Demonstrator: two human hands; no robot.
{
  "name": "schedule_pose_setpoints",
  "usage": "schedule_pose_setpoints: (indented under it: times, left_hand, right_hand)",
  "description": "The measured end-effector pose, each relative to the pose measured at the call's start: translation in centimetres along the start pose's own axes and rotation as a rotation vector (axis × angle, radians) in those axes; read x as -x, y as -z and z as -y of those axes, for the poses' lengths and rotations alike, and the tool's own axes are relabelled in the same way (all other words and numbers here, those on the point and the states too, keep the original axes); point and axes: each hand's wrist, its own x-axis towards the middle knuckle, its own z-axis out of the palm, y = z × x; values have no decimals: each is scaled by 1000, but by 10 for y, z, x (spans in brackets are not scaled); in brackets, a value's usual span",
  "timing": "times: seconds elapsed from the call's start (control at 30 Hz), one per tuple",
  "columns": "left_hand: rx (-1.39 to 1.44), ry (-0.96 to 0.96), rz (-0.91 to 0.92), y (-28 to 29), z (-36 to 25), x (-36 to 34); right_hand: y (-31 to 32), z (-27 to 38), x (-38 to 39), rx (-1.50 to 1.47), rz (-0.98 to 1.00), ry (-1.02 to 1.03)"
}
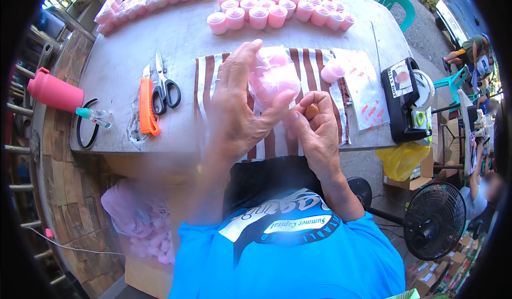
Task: The person places pink cotton balls into small clear plastic bags, folds the top, and seals each bag with a piece of tape. The sealed bags are then placed on the table in a row.
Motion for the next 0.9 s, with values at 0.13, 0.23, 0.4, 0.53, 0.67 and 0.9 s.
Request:
schedule_pose_setpoints:
  times: [0.13, 0.23, 0.4, 0.53, 0.67, 0.9]
  left_hand:
    - [-97, -119, -96, -11, -3, 1]
    - [-204, -238, -149, -22, 3, -3]
    - [-114, -232, -24, -33, 20, 1]
    - [184, -38, 48, -31, 5, 5]
    - [542, 337, 127, -27, -15, 8]
    - [521, 638, 383, 14, -45, 11]
  right_hand:
    - [9, 0, 6, -76, -19, -12]
    - [13, 1, 12, -81, -21, -30]
    - [23, 10, 18, 6, -6, -75]
    - [37, 0, 21, 267, -54, 234]
    - [38, 6, 21, 448, 5, 538]
    - [33, 21, 16, 440, 54, 598]
